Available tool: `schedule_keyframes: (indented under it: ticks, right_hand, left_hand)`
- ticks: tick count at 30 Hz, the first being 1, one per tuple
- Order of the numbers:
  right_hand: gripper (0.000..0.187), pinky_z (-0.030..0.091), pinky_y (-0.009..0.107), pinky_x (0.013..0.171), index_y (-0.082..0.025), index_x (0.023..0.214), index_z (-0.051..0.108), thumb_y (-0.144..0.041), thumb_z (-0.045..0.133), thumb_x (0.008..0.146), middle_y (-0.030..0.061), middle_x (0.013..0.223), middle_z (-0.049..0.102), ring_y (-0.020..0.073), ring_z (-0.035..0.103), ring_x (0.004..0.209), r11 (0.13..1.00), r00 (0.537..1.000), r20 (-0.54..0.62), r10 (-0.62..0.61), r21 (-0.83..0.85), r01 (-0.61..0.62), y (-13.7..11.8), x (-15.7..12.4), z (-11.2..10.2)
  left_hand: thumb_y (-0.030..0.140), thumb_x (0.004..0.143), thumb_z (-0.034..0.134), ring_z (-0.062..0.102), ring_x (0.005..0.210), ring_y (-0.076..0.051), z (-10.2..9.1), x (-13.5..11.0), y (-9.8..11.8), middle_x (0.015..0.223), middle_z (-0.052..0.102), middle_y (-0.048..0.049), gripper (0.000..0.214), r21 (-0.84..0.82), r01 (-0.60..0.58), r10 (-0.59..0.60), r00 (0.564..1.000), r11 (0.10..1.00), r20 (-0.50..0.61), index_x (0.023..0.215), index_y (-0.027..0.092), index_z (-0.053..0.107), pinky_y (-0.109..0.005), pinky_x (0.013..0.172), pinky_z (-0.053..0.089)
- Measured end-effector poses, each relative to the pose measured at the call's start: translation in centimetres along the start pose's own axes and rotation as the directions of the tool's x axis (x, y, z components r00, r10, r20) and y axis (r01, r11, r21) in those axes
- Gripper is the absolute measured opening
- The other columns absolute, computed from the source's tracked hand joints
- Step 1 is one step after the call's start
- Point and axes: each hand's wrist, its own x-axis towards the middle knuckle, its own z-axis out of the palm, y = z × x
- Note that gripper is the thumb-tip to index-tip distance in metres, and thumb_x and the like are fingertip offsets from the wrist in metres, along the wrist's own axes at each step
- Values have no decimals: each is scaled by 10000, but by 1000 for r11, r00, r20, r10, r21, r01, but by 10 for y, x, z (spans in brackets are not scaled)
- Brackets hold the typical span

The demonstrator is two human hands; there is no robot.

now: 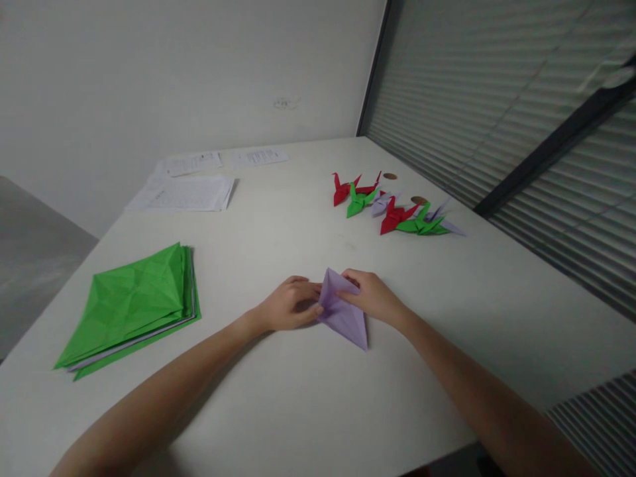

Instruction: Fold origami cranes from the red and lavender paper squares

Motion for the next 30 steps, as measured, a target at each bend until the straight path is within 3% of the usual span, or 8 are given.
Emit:
schedule_keyframes:
  ticks: [7,12,19,22,24,25,28,30]
  right_hand:
    - [149,421,255,587,-189,941,612,-294,604,835,11,742,636,145,560,639,976,997,78,-13,219,-5,-9,-7,11]
    - [496,402,225,533,-190,1261,456,-327,623,814,-48,698,550,112,540,581,895,992,125,-24,444,-34,-16,-11,10]
    - [530,408,206,505,-206,1312,432,-249,582,806,-84,616,510,101,535,525,856,990,141,15,511,-85,-18,-11,18]
    - [769,357,180,445,-270,1485,197,-169,555,812,-125,552,432,89,462,444,879,995,94,12,474,-55,-19,-13,21]
    - [856,342,179,417,-283,1520,73,-134,530,812,-130,538,420,88,435,409,891,998,51,40,451,-59,-19,-13,24]
    - [873,344,182,409,-282,1524,42,-124,519,811,-127,539,426,91,434,402,895,998,28,59,441,-65,-20,-13,25]
    - [891,350,196,393,-269,1528,26,-106,503,794,-117,536,423,104,439,396,909,993,-57,106,409,-74,-19,-11,28]
    - [894,356,207,388,-243,1529,41,-94,499,777,-107,536,411,111,437,400,917,986,-118,116,395,-60,-19,-10,27]
  left_hand:
    - [195,817,498,633,808,-183,0,3,7,947,700,-49,335,-145,345,-355,933,927,-54,1123,157,629,-287,727,491]
    - [312,866,444,503,610,-134,-5,2,0,654,560,-2,256,-197,432,-433,900,880,39,776,135,607,-236,551,394]
    - [368,908,413,507,636,-141,-13,4,6,681,556,-11,343,-187,456,-436,889,870,140,788,128,627,-247,575,408]
    - [341,890,487,571,780,-186,-13,4,16,889,621,-66,309,-51,424,-427,900,904,-91,1077,140,629,-306,700,468]
    - [379,884,547,554,976,-249,-14,3,30,1106,583,-137,469,171,407,-326,872,897,-364,1292,148,529,-394,839,454]
    - [411,892,551,539,1009,-269,-14,3,39,1131,573,-146,479,293,393,-253,873,872,-418,1300,162,529,-424,861,435]
    - [525,918,498,551,904,-265,-10,-1,66,983,632,-112,412,533,215,-77,960,818,-268,1113,190,635,-433,820,402]
    - [544,925,474,559,849,-262,-1,-3,76,890,651,-107,430,589,136,-25,981,797,-193,1027,163,645,-424,774,391]
